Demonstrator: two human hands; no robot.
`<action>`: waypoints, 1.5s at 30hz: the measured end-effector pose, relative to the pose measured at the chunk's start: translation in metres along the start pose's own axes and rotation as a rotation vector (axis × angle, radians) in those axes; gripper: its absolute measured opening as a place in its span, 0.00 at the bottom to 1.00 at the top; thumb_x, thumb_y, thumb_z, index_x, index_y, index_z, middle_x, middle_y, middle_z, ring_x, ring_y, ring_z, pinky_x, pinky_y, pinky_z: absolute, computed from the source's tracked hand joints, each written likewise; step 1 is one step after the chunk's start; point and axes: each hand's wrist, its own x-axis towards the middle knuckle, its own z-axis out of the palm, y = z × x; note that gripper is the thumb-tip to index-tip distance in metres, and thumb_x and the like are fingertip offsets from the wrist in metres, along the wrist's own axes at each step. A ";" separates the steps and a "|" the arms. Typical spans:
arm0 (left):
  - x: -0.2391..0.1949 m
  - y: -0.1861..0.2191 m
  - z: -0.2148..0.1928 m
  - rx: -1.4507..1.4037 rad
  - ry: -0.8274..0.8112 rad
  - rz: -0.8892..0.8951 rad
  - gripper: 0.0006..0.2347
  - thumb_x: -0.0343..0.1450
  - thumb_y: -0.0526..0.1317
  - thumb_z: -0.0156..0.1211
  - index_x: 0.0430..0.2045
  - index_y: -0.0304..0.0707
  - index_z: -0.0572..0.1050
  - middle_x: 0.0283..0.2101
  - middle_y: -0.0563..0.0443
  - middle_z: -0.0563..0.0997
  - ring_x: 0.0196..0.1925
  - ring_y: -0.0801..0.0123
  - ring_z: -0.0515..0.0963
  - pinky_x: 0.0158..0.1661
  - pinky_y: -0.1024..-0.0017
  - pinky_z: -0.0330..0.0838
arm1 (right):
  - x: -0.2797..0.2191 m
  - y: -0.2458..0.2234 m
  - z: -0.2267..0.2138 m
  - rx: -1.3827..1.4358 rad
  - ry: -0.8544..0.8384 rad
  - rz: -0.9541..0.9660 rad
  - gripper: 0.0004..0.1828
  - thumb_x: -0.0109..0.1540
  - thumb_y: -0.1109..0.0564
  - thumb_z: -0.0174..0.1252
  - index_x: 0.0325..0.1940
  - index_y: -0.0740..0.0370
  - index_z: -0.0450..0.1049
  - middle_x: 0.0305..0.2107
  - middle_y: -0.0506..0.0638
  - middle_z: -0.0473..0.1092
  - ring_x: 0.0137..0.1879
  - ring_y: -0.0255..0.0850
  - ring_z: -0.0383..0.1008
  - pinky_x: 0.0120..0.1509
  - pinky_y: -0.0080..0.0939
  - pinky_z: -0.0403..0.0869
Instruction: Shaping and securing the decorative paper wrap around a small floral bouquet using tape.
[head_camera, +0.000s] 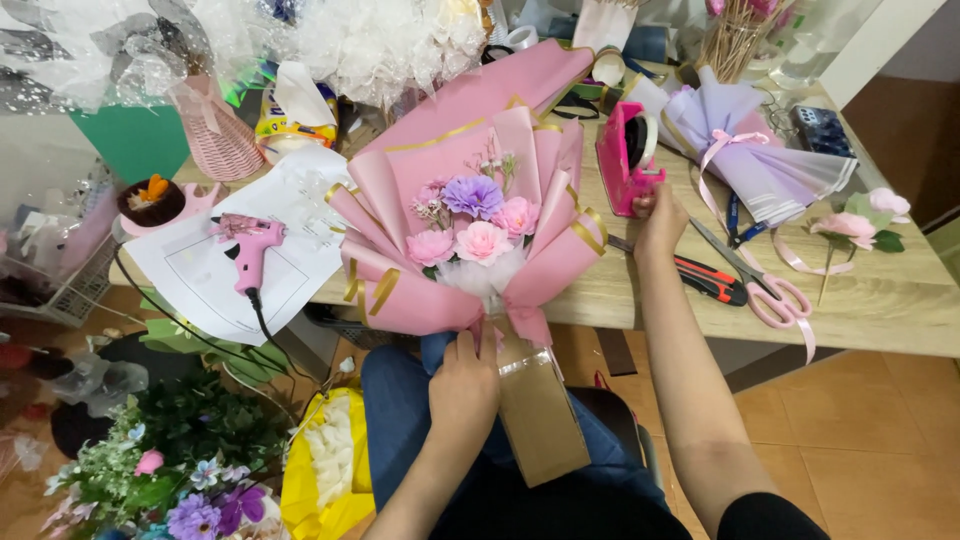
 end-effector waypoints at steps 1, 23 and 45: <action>-0.001 0.000 0.001 0.001 0.000 0.000 0.20 0.68 0.38 0.58 0.57 0.41 0.74 0.34 0.52 0.73 0.30 0.65 0.76 0.21 0.73 0.72 | 0.006 0.006 -0.003 0.001 0.000 0.001 0.10 0.55 0.57 0.59 0.20 0.60 0.69 0.17 0.49 0.67 0.23 0.36 0.70 0.27 0.31 0.65; 0.002 0.000 -0.007 0.014 0.068 -0.012 0.18 0.69 0.38 0.59 0.54 0.41 0.75 0.33 0.53 0.72 0.29 0.67 0.74 0.19 0.75 0.69 | -0.029 -0.030 -0.012 -0.546 -0.274 -0.256 0.25 0.69 0.44 0.61 0.21 0.50 0.64 0.20 0.41 0.62 0.29 0.29 0.61 0.38 0.31 0.63; -0.007 0.015 0.006 0.109 0.223 -0.103 0.13 0.77 0.36 0.37 0.43 0.42 0.75 0.35 0.46 0.75 0.39 0.63 0.79 0.34 0.78 0.74 | -0.238 -0.068 0.072 -1.612 -1.906 -1.071 0.05 0.63 0.49 0.60 0.35 0.46 0.79 0.36 0.43 0.80 0.46 0.43 0.80 0.51 0.44 0.65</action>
